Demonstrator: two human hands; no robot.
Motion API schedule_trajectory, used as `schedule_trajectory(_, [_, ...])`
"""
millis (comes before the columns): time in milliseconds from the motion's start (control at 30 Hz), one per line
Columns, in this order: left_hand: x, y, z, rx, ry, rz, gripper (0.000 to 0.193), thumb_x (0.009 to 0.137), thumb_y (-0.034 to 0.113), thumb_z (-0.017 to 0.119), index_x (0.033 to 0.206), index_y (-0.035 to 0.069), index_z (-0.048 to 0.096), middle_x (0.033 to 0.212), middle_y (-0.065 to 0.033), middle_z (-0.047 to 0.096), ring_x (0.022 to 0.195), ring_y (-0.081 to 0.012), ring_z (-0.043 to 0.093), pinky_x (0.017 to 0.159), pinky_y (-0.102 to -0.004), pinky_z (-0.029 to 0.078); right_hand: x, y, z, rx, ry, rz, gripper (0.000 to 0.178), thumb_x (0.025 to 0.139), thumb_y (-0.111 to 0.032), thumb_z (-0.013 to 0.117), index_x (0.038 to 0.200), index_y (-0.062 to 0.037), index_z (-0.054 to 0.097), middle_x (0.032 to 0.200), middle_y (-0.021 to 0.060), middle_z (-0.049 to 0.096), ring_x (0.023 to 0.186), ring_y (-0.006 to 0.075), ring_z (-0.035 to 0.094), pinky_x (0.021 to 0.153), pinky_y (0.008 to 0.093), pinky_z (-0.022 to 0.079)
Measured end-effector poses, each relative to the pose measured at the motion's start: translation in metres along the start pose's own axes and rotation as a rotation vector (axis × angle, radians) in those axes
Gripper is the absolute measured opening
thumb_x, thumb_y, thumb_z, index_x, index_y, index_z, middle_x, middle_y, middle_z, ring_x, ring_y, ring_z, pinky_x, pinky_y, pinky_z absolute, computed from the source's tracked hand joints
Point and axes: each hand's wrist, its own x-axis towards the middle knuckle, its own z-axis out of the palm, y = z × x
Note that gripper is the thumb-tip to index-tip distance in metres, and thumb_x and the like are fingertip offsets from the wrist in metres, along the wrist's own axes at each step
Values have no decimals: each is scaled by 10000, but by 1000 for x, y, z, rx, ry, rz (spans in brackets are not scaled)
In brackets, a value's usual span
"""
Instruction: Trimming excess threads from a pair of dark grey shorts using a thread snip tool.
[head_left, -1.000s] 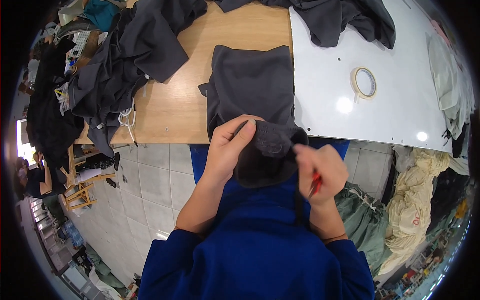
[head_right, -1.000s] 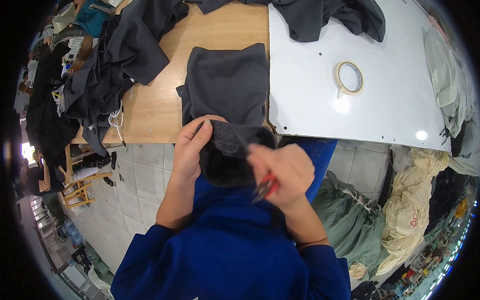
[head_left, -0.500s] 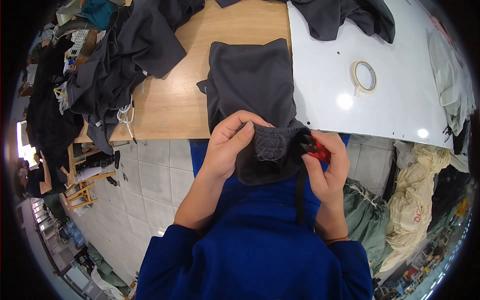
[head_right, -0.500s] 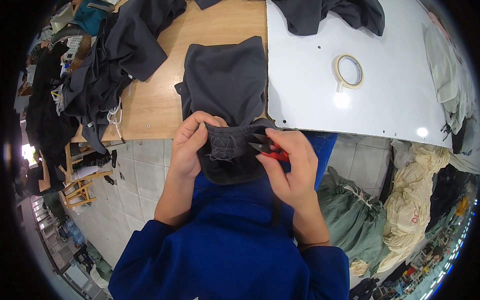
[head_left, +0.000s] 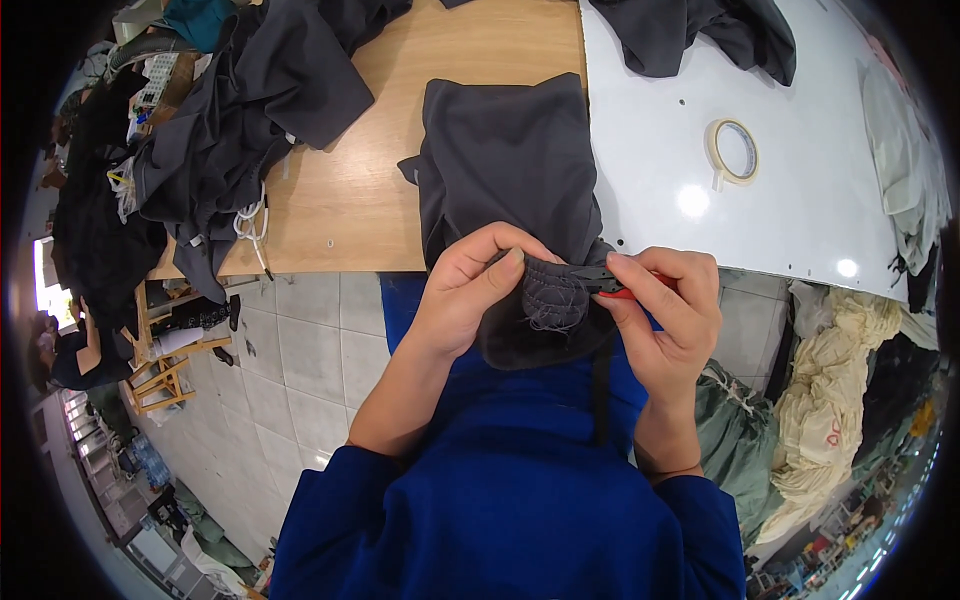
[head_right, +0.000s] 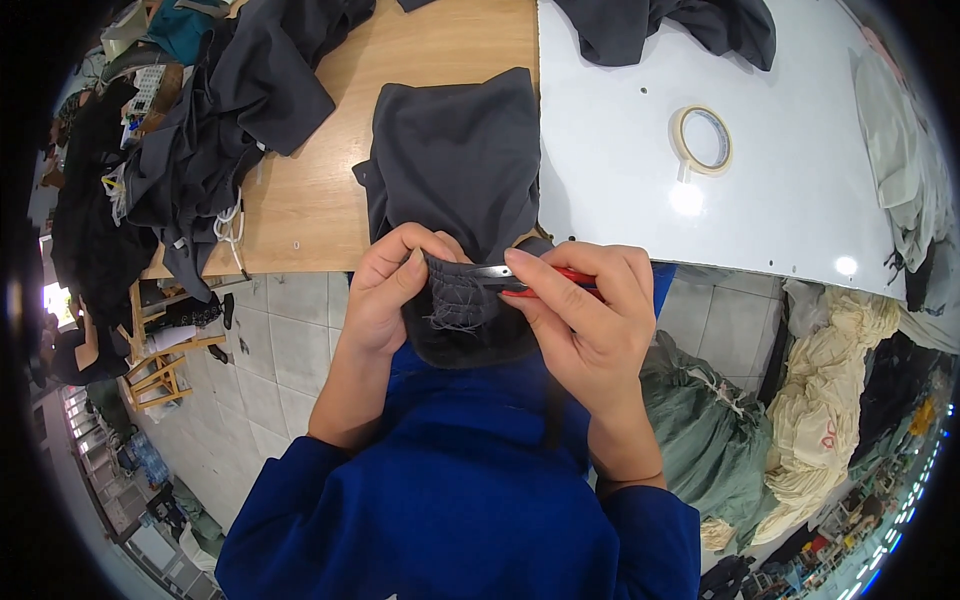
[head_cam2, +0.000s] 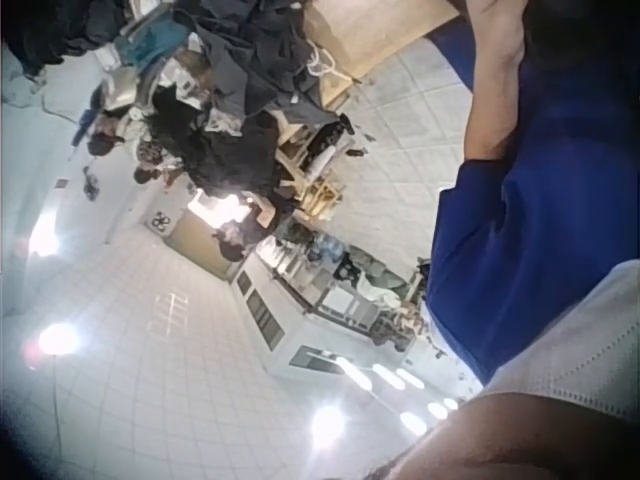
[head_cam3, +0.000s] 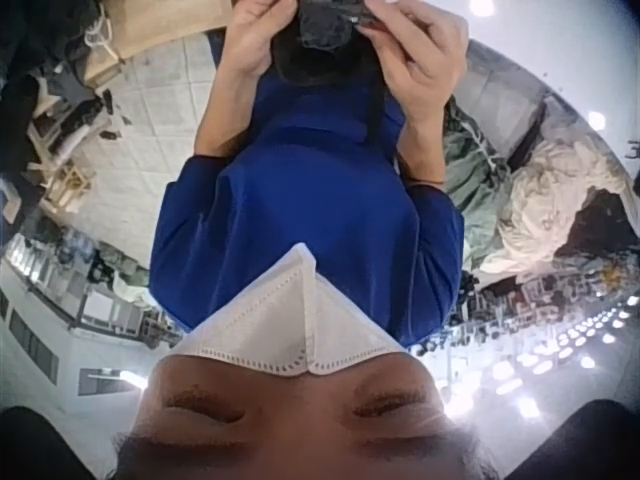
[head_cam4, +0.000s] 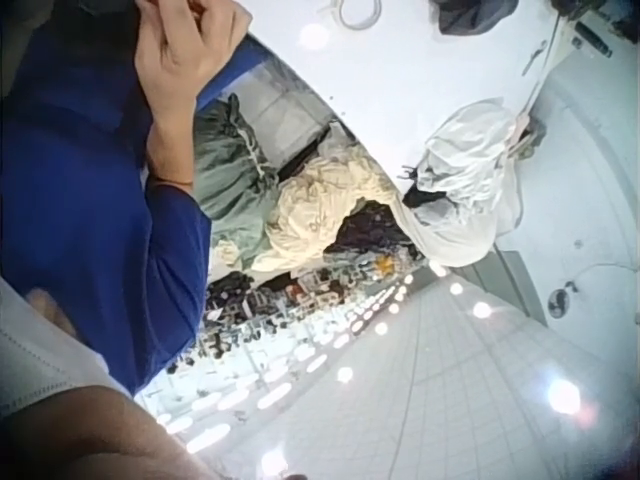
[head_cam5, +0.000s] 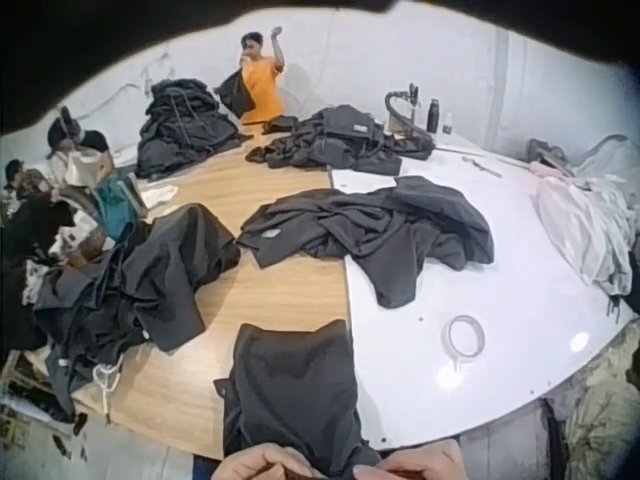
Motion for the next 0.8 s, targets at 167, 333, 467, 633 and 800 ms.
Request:
schedule_trajectory(167, [0,1,1,17,10,5,173,946,132,457,995,3,561,976,-101,631,915,-135,600,855,-264,458,0,-3,-1,-7,-26,19,393,547,-79,761,931,-143,713,780,-12,586,691,144,492,643,270,367])
schedule_trajectory(333, [0,3,2,114,20,9,171,942,104,445,994,-6,566,967,-94,630,903,-124,589,847,-259,453,0,-4,-3,-20,-36,27,378,545,-76,759,913,-144,717,759,-12,578,675,143,489,637,266,362])
schedule_trajectory(467, [-1,3,2,100,24,0,173,942,108,450,994,-7,568,968,-92,629,902,-120,589,844,-256,454,-1,-4,-1,-39,-9,1,362,545,-72,759,899,-136,717,754,-12,578,669,146,488,631,265,361])
schedule_trajectory(633, [-1,4,1,81,31,-2,172,939,110,459,1000,-6,572,965,-89,631,904,-119,588,844,-255,454,-10,4,-5,115,-11,43,389,554,-81,784,933,-87,695,777,23,586,684,149,498,636,262,381])
schedule_trajectory(800, [0,-3,4,297,72,104,171,939,110,464,1005,-2,576,965,-80,634,897,-113,583,836,-247,448,-4,-17,2,395,8,274,524,568,-98,801,1059,-24,632,776,65,558,681,157,504,623,260,416])
